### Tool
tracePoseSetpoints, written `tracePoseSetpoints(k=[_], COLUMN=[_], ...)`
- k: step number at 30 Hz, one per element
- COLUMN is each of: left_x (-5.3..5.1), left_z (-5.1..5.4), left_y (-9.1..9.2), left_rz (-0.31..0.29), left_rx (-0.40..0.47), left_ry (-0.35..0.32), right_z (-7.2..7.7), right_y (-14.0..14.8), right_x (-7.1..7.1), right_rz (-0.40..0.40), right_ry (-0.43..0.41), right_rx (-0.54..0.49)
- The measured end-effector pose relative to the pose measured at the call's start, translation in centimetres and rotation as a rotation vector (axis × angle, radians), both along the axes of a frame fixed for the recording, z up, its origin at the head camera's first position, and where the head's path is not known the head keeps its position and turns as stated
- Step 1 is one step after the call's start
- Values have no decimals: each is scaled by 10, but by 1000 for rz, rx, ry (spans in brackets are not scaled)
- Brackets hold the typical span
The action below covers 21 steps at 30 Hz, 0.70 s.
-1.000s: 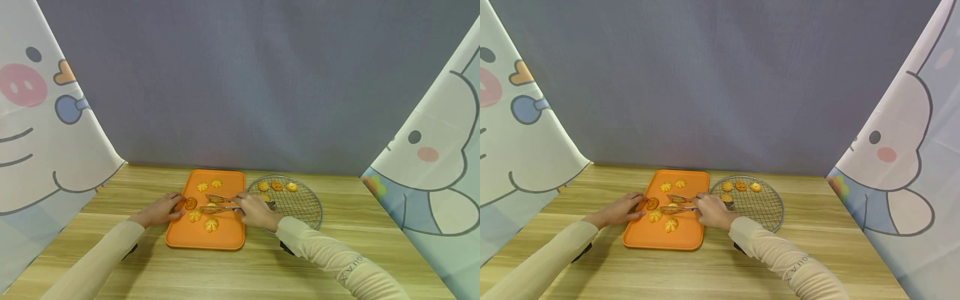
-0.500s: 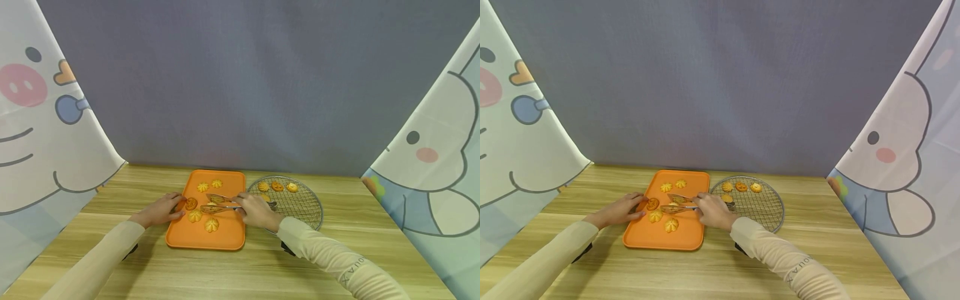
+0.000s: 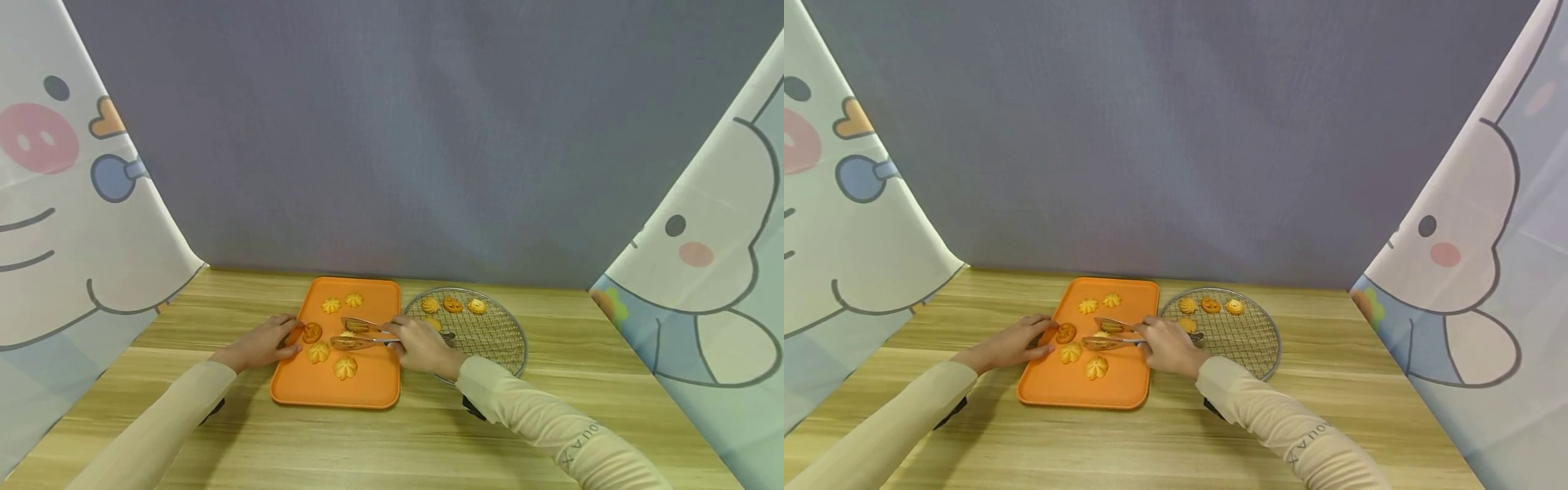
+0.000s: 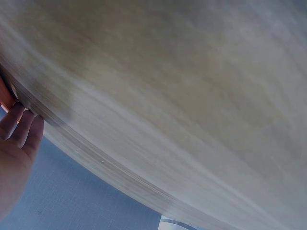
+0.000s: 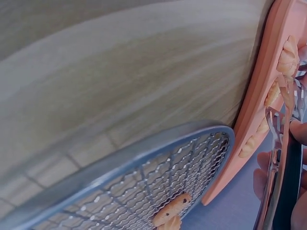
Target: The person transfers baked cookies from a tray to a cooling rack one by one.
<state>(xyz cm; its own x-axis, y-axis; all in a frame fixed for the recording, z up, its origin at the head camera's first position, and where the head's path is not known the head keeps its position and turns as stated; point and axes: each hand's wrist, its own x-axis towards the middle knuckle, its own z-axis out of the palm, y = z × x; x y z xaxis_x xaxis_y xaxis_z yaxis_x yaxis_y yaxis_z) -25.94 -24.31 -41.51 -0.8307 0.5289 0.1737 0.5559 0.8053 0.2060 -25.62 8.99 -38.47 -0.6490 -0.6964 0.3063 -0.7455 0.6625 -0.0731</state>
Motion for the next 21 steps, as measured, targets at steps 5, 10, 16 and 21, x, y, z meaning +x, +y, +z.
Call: tracePoseSetpoints(k=[5,10,16,21], left_x=[1,-1,-1,-2], left_z=[1,-1,-1,-1], left_y=[0,0,0,-1], left_rz=[-5,-4,-6,-6], left_rx=[4,0,1,2], left_ry=[1,9,8,5], right_z=[-2,-2,0,2], right_y=[0,0,-1,-1], right_x=[0,0,0,0], right_rz=[-9,-19,-12,-10], right_ry=[-1,4,-6,9], right_rx=[8,18,20,36])
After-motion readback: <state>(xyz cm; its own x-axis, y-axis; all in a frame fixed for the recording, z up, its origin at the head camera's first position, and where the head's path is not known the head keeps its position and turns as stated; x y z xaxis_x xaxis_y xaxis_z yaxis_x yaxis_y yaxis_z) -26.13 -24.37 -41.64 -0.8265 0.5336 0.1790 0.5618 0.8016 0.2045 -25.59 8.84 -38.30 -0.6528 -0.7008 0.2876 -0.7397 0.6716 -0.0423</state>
